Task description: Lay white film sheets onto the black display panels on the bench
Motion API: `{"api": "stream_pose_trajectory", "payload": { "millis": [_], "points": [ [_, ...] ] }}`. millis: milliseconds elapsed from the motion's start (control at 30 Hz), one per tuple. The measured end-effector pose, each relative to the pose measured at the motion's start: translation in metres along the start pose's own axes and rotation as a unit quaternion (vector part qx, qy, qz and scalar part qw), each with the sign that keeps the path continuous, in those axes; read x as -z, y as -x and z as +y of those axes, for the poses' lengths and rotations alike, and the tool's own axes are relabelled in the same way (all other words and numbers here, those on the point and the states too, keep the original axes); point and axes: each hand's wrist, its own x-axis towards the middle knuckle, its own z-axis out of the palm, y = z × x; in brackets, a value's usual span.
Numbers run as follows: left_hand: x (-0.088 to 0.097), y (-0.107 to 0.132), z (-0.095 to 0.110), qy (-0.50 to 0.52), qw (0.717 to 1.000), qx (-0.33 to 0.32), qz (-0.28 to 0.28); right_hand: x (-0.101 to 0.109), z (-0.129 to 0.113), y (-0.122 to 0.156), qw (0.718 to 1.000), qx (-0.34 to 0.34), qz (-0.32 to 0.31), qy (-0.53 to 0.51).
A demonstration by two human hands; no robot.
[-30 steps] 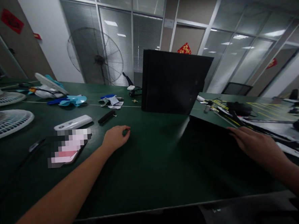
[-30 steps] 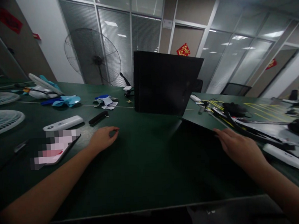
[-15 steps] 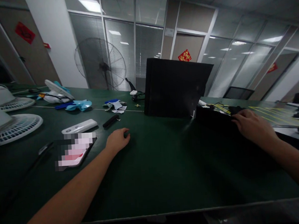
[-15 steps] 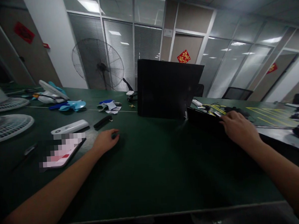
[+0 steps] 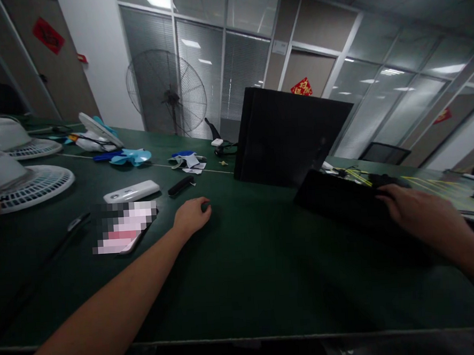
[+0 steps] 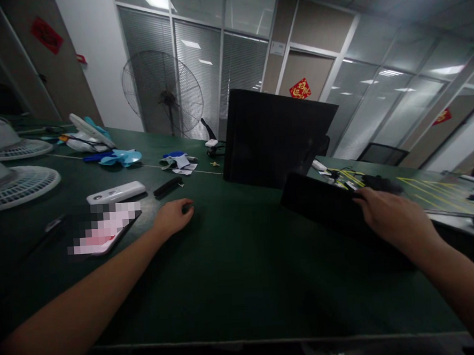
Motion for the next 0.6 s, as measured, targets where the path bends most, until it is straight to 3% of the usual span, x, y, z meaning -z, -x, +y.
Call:
{"api": "stream_pose_trajectory", "payload": {
  "millis": [100, 200, 300, 400, 467, 533, 600],
  "points": [
    [-0.001, -0.003, -0.002, 0.050, 0.998, 0.035, 0.010, 0.018, -0.059, 0.037, 0.989, 0.131, 0.067, -0.033],
    [-0.003, -0.008, -0.008, 0.135, 0.987, 0.083, 0.032, 0.040, -0.124, 0.078, 0.933, 0.292, 0.176, -0.120],
    [-0.007, -0.014, -0.015, 0.253, 0.958, 0.125, 0.047, 0.050, -0.181, 0.105, 0.903, 0.331, 0.218, -0.167],
    [-0.010, -0.015, -0.018, 0.322, 0.937, 0.126, 0.047, 0.037, -0.221, 0.107, 0.898, 0.328, 0.211, -0.202],
    [-0.009, -0.014, -0.015, 0.303, 0.947, 0.095, 0.045, 0.023, -0.236, 0.098, 0.892, 0.348, 0.180, -0.226],
    [-0.006, -0.010, -0.010, 0.245, 0.968, 0.033, 0.033, 0.017, -0.239, 0.085, 0.874, 0.375, 0.130, -0.281],
    [-0.004, -0.005, -0.004, 0.175, 0.983, -0.053, 0.004, 0.024, -0.231, 0.078, 0.842, 0.388, 0.079, -0.366]
  ]
}}
